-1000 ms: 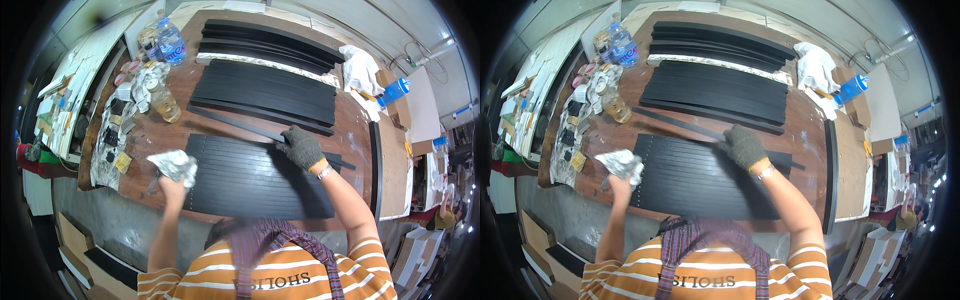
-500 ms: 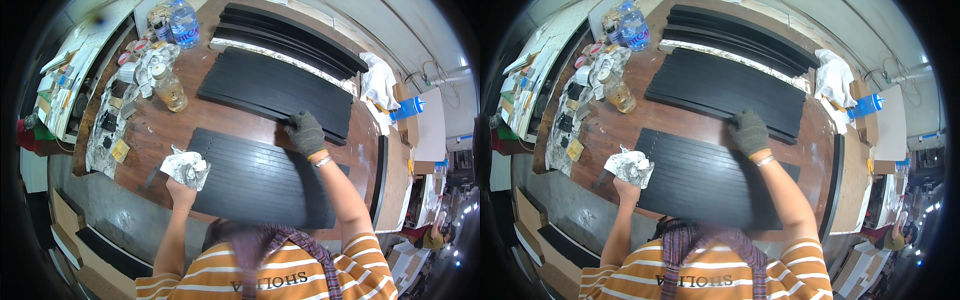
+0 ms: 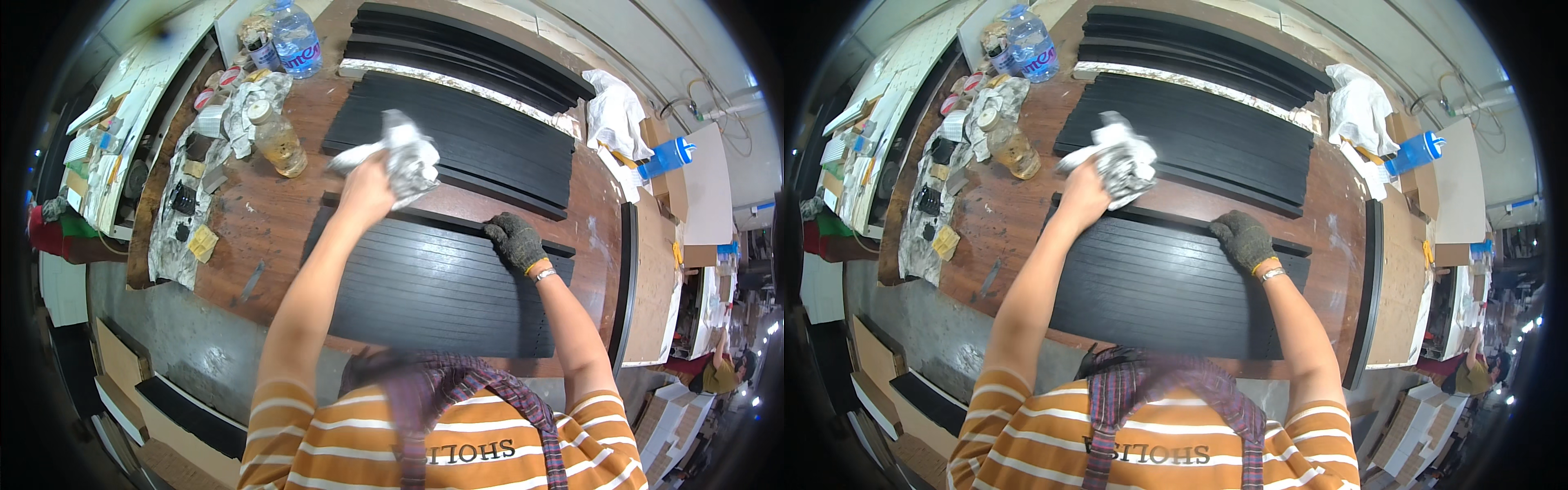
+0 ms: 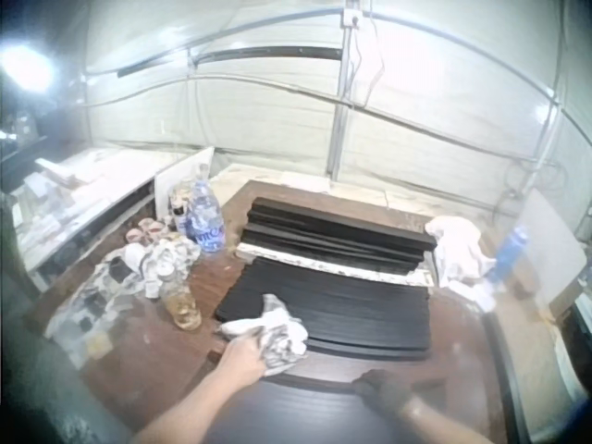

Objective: The person wipes black rectangular planks on a workbench using a white cloth and a yellow sponge. They handle the planks one at a time, wiping each surface and edges, then placing them back on the bench.

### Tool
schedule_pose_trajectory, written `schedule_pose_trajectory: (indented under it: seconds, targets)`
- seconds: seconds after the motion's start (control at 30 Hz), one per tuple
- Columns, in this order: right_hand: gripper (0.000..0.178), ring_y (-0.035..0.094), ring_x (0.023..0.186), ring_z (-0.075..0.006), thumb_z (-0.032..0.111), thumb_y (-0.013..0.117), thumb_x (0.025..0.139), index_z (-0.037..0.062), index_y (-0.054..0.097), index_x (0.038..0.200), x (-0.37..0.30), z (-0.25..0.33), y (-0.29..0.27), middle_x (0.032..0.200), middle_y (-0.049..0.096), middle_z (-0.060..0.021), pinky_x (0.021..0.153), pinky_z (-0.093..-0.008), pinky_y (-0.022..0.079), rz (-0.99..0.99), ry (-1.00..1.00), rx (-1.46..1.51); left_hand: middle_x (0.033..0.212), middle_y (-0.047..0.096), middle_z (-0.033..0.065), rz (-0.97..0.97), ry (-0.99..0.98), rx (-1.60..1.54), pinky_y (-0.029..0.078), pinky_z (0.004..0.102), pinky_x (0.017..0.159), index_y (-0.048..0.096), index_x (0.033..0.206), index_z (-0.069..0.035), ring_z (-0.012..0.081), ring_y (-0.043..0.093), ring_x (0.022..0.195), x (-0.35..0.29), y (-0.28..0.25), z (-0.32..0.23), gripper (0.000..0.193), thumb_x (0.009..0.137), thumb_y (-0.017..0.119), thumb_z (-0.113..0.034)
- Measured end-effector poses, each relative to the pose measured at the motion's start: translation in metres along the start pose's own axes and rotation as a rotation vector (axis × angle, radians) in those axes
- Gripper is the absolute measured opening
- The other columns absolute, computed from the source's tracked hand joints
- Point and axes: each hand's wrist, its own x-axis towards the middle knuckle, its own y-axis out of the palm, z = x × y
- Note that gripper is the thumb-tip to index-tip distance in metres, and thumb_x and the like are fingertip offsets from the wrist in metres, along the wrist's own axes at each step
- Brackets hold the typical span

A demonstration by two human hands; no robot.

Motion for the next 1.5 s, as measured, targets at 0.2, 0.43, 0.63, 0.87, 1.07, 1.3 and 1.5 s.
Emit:
schedule_pose_trajectory:
  seconds: [0.2,0.43,0.63,0.87,1.07,1.3,1.5]
  targets:
    - [0.044,0.065,0.092,-0.0388,0.042,0.050,0.100,0.0061,0.072,0.089,0.005,0.002,-0.012,0.091,0.070,-0.0162,0.083,-0.0505,0.049,-0.160,0.001,-0.280,0.119,0.072,0.0142,0.226,-0.282,-0.298,0.049,0.0338,0.096,0.063,0.129,-0.001,0.0206,0.066,0.107,0.045,-0.031,0.068,0.046,0.088,0.074,-0.020]
    - [0.045,0.067,0.090,-0.0383,0.046,0.050,0.101,0.0096,0.075,0.094,-0.041,-0.067,-0.062,0.093,0.072,-0.0151,0.078,-0.0505,0.051,-0.348,0.199,-0.358,0.123,0.069,0.0198,0.175,-0.164,-0.007,0.048,0.0373,0.100,0.065,0.124,-0.001,0.0320,0.064,0.116,-0.020,-0.067,0.147,0.038,0.090,0.068,-0.015]
    - [0.034,0.068,0.091,-0.0386,0.034,0.061,0.095,0.0095,0.069,0.116,-0.094,-0.057,-0.076,0.102,0.072,-0.0187,0.080,-0.0481,0.053,-0.204,0.227,-0.263,0.108,0.074,0.0192,-0.037,-0.319,0.139,0.054,0.0382,0.088,0.066,0.124,-0.003,0.0327,0.071,0.102,-0.059,-0.118,0.139,0.037,0.088,0.066,-0.005]
    - [0.069,0.068,0.103,-0.0425,0.054,0.081,0.073,-0.0016,0.070,0.112,-0.106,0.070,-0.053,0.107,0.071,-0.0255,0.089,-0.0479,0.053,-0.040,0.231,-0.115,0.102,0.072,0.0134,0.002,0.009,0.039,0.056,0.0380,0.081,0.068,0.110,0.000,0.0286,0.071,0.092,-0.092,-0.053,-0.047,0.061,0.071,0.091,-0.040]
    - [0.048,0.068,0.092,-0.0396,0.036,0.080,0.071,0.0057,0.072,0.107,-0.140,0.107,-0.055,0.097,0.071,-0.0202,0.079,-0.0478,0.054,-0.008,0.190,0.017,0.144,0.059,0.0045,0.265,0.615,0.295,0.020,0.0631,0.121,0.063,0.132,-0.019,0.0234,0.051,0.138,-0.090,0.008,-0.067,0.043,0.090,0.056,-0.013]
    - [0.052,0.069,0.093,-0.0382,0.036,0.081,0.070,0.0064,0.072,0.112,-0.202,0.106,-0.060,0.100,0.072,-0.0184,0.081,-0.0470,0.054,-0.092,0.282,-0.021,0.102,0.074,0.0178,-0.259,0.074,0.060,0.060,0.0424,0.081,0.062,0.125,-0.002,0.0319,0.073,0.086,-0.044,-0.074,-0.019,0.030,0.097,0.057,-0.009]
    - [0.056,0.069,0.091,-0.0382,0.037,0.084,0.069,0.0040,0.069,0.112,-0.198,0.111,-0.039,0.102,0.071,-0.0176,0.078,-0.0465,0.054,-0.322,0.115,0.023,0.132,0.067,0.0092,0.201,0.926,0.204,0.049,0.0454,0.106,0.068,0.127,-0.021,0.0279,0.064,0.121,-0.139,0.028,-0.118,0.043,0.088,0.055,-0.008]
